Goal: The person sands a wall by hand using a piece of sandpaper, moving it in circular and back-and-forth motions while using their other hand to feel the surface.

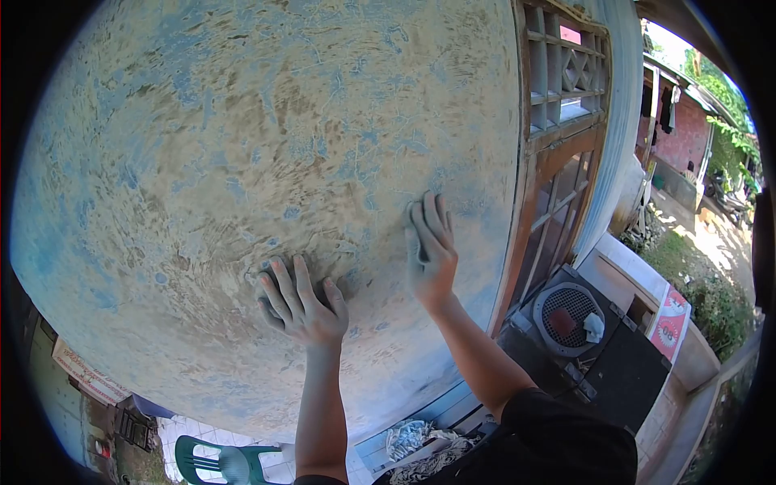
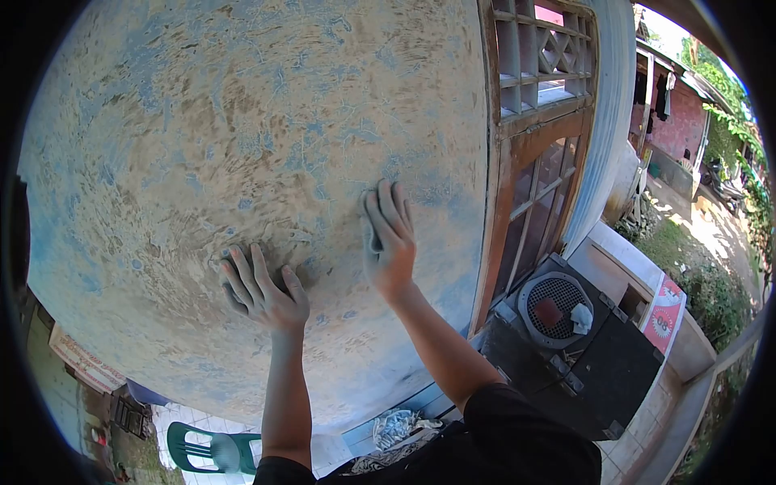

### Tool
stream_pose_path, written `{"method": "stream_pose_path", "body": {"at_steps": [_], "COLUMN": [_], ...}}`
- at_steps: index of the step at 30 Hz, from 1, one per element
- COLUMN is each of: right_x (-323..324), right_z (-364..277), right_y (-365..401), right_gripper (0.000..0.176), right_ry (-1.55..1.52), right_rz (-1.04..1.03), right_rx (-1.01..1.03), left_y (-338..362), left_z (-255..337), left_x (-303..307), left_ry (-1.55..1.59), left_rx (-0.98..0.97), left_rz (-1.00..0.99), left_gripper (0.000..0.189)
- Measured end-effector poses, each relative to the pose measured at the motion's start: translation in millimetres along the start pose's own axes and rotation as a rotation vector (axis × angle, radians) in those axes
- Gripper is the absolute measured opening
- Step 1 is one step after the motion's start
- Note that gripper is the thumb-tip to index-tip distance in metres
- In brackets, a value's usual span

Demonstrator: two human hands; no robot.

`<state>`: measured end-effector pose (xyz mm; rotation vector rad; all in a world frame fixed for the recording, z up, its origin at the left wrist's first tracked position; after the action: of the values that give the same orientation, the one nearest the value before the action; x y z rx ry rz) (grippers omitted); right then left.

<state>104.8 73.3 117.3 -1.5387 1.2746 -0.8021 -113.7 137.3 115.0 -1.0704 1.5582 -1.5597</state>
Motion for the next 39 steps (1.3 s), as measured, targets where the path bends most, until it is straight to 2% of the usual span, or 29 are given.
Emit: {"method": "stream_pose_path", "body": {"at_steps": [3,4,6,8,10,11,13,14,16,17,19,20,22,24,25,27,28,30,31,33,36,38,39], "right_x": [-29.1,-26.9,-31.3,-26.7,-2.5,-5.6,2.3,-2.6,-16.5,-10.3,-24.5,-18.2,2.1,19.5,16.6,29.0,24.4,17.2,22.7,3.4,29.6,56.7,55.7], "right_z": [-51.3,-49.2,-58.4,-16.1,23.4,27.6,42.4,32.2,-5.5,-8.2,-27.9,-17.5,27.9,77.0,82.7,111.5,101.1,68.6,65.4,47.3,107.4,162.3,170.1], "right_y": [35.3,36.1,48.1,36.5,7.6,1.8,-2.1,2.3,19.6,33.5,66.2,73.8,70.2,47.4,27.5,8.3,3.1,1.4,16.7,41.0,57.6,35.3,24.7], "right_gripper": [0.048,0.048,0.048,0.045,0.043,0.043,0.042,0.042,0.046,0.046,0.051,0.051,0.048,0.046,0.046,0.045,0.045,0.040,0.040,0.041,0.040,0.041,0.041], "right_ry": [-0.141,-0.138,-0.086,-0.009,0.008,0.013,0.029,0.032,0.014,0.023,-0.082,-0.073,0.019,0.103,0.103,-0.037,-0.037,-0.059,-0.056,-0.054,0.104,0.079,0.079], "right_rz": [-0.281,-0.282,-0.447,-0.227,0.056,0.055,0.235,0.240,0.069,0.065,-0.253,-0.261,-0.222,0.022,0.025,0.276,0.272,0.277,0.273,-0.059,-0.085,0.136,0.133], "right_rx": [0.208,0.208,0.364,0.294,0.070,0.063,-0.145,-0.147,-0.038,-0.052,0.189,0.176,0.126,0.012,0.022,-0.333,-0.339,-0.199,-0.209,-0.042,-0.007,-0.245,-0.249], "left_y": [-1.3,-1.6,-1.7,-1.4,-2.3,-2.3,-2.5,-3.3,-6.3,-7.5,-9.7,-10.8,-10.7,-11.3,-14.6,-15.4,-19.5,-29.6,-32.9,-44.5,-62.1,-65.0,-62.7], "left_z": [0.1,1.4,0.2,0.6,0.8,1.1,4.4,5.0,9.4,12.5,19.3,19.9,20.6,27.4,32.5,51.0,58.3,82.8,89.8,101.9,117.4,124.1,127.8], "left_x": [0.9,1.2,1.4,1.5,1.1,1.1,0.5,1.6,1.9,2.2,-2.3,-2.7,-3.4,-9.1,-12.2,-18.1,-19.7,-23.4,-24.3,-27.8,-30.6,-35.8,-37.1], "left_ry": [0.013,0.015,0.017,0.003,-0.011,-0.016,-0.008,0.014,0.068,0.073,0.069,0.080,0.065,0.026,0.028,0.006,0.004,0.026,0.027,0.052,0.025,-0.005,-0.028], "left_rx": [0.013,0.014,0.007,-0.012,-0.027,-0.024,-0.029,-0.025,0.002,-0.005,-0.058,-0.074,-0.115,-0.172,-0.166,-0.275,-0.276,-0.371,-0.376,-0.383,-0.477,-0.499,-0.512], "left_rz": [-0.014,-0.014,-0.021,-0.024,-0.025,-0.026,-0.032,-0.010,-0.004,-0.018,-0.109,-0.120,-0.144,-0.143,-0.134,-0.173,-0.179,-0.203,-0.213,-0.219,-0.274,-0.276,-0.287], "left_gripper": [0.056,0.056,0.057,0.057,0.057,0.057,0.057,0.057,0.058,0.058,0.059,0.058,0.058,0.057,0.057,0.056,0.056,0.055,0.055,0.057,0.056,0.056,0.056]}}
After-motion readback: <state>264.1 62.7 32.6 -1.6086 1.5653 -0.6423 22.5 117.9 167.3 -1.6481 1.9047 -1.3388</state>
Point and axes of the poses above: each hand's wrist, its own y-axis away from the middle knuckle, its own x-axis out of the back of the hand, z = x × y, the point moved 8 cm from there along -y, towards the middle knuckle, and after that the axes turned 1 degree about x, right-handed, at the moved point
